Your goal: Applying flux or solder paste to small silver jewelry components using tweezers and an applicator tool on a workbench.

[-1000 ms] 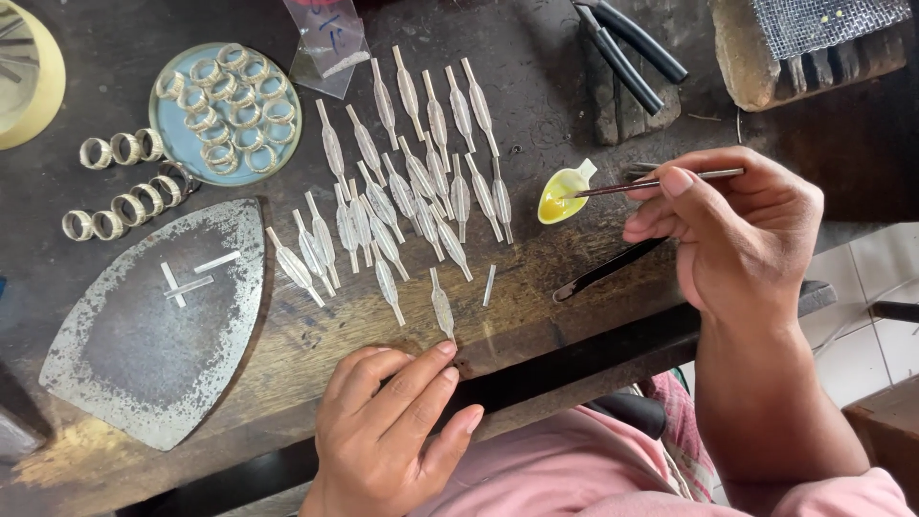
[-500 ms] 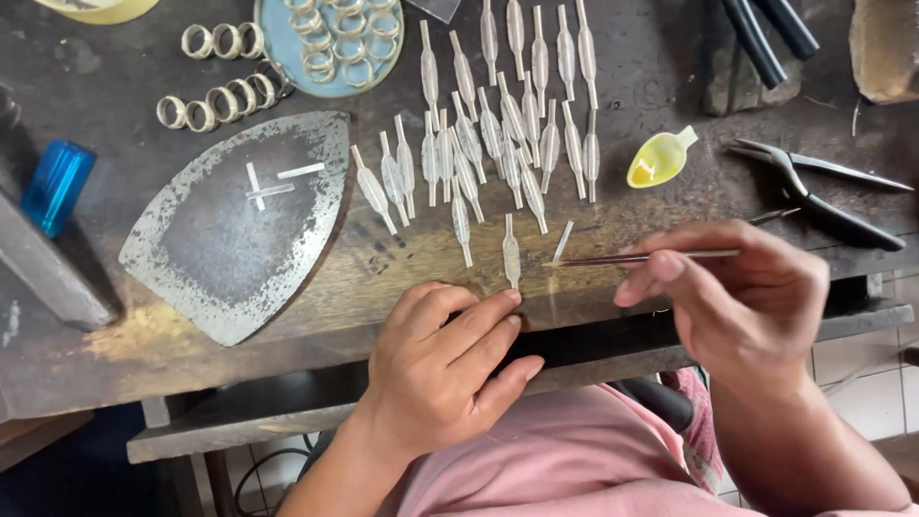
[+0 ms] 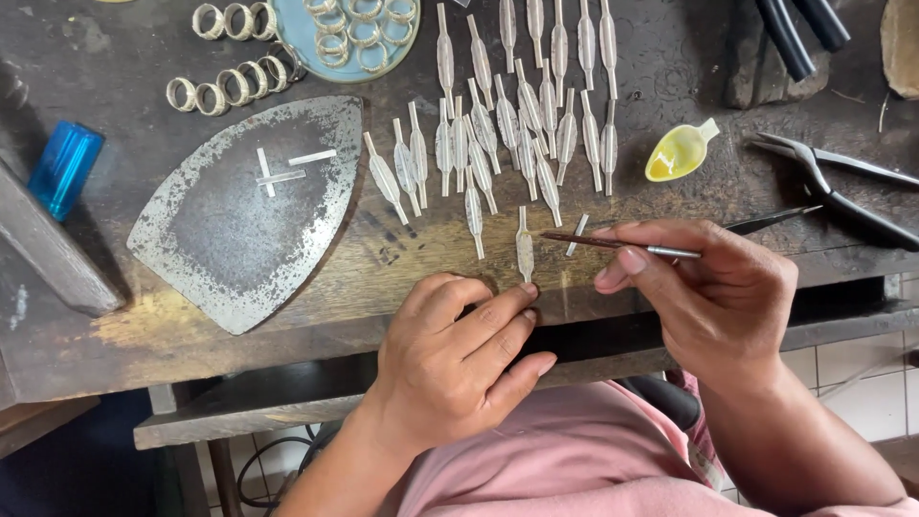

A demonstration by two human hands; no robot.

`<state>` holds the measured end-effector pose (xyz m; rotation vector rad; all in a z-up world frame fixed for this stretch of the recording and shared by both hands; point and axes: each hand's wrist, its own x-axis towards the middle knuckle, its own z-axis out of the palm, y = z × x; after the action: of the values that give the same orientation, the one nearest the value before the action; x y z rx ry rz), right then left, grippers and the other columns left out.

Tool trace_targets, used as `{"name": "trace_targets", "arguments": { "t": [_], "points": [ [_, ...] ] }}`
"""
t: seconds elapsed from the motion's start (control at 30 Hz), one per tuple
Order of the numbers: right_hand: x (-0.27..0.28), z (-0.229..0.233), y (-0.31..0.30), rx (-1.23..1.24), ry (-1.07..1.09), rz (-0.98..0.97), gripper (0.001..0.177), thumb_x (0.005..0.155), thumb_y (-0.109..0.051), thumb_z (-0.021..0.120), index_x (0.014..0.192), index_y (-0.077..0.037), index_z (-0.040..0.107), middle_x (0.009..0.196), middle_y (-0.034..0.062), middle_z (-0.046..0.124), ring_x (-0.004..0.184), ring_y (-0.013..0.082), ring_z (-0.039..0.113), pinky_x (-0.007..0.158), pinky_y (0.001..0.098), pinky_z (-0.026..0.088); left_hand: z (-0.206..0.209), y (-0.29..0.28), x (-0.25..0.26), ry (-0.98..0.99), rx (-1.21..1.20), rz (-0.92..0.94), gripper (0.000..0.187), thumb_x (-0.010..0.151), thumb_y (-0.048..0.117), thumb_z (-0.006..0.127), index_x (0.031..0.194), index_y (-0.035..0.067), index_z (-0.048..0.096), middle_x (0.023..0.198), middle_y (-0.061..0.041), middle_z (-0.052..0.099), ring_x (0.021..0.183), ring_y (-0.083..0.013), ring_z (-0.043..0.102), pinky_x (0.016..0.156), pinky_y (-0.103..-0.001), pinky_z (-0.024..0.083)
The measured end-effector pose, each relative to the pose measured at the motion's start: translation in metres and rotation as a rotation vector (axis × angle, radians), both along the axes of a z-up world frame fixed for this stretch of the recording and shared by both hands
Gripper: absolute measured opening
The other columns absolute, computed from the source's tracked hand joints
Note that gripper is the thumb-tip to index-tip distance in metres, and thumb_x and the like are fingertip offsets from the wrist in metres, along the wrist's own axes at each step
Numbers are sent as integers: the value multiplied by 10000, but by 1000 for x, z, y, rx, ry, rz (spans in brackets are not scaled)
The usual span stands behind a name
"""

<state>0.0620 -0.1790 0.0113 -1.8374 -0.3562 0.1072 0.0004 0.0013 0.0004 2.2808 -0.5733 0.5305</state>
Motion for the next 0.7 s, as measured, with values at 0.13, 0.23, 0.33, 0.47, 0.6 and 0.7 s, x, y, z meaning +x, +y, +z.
{"name": "trace_targets", "arguments": {
  "t": [0.13, 0.23, 0.33, 0.47, 0.6, 0.7],
  "points": [
    [0, 0, 0, -5, -36, 21, 93, 807, 73, 551, 896, 95, 534, 782, 216, 613, 594, 193, 632, 617, 210, 523, 0, 0, 0, 4, 0, -3, 242, 849, 226, 562, 845, -10, 618, 944, -88, 605, 729, -239, 480, 658, -347, 408],
    [0, 0, 0, 4, -19, 15, 95, 806, 63, 547, 894, 95, 528, 684, 191, 604, 641, 218, 648, 676, 235, 537, 0, 0, 0, 12, 11, -2, 243, 851, 233, 559, 848, -4, 616, 957, -85, 606, 736, -238, 482, 665, -350, 410],
    [0, 1, 1, 20, -27, 12, 96, 806, 71, 547, 894, 106, 530, 754, 223, 606, 596, 205, 633, 625, 223, 533, 1, 0, 0, 15, 9, -5, 242, 852, 227, 557, 845, -7, 616, 959, -89, 607, 735, -238, 481, 665, -349, 411],
    [-1, 2, -1, -41, -56, 35, 84, 807, 53, 547, 876, 99, 537, 717, 196, 614, 645, 206, 644, 660, 219, 520, 0, 0, 0, 10, 8, 0, 243, 851, 229, 565, 842, -8, 616, 957, -91, 608, 731, -239, 484, 661, -350, 410],
    [-1, -1, -2, 4, -11, 15, 99, 802, 69, 541, 886, 119, 526, 792, 243, 606, 602, 208, 633, 627, 215, 520, 0, 0, 0, 7, 3, -3, 241, 850, 225, 568, 837, -11, 616, 959, -96, 608, 730, -240, 484, 657, -349, 414],
    [-1, 1, -2, -64, -80, 40, 73, 797, 75, 553, 860, 108, 538, 732, 213, 608, 666, 229, 653, 656, 228, 522, -1, 0, 0, 9, 3, -2, 248, 851, 228, 568, 846, -15, 619, 966, -97, 608, 735, -243, 488, 663, -353, 418]
  ]
}}
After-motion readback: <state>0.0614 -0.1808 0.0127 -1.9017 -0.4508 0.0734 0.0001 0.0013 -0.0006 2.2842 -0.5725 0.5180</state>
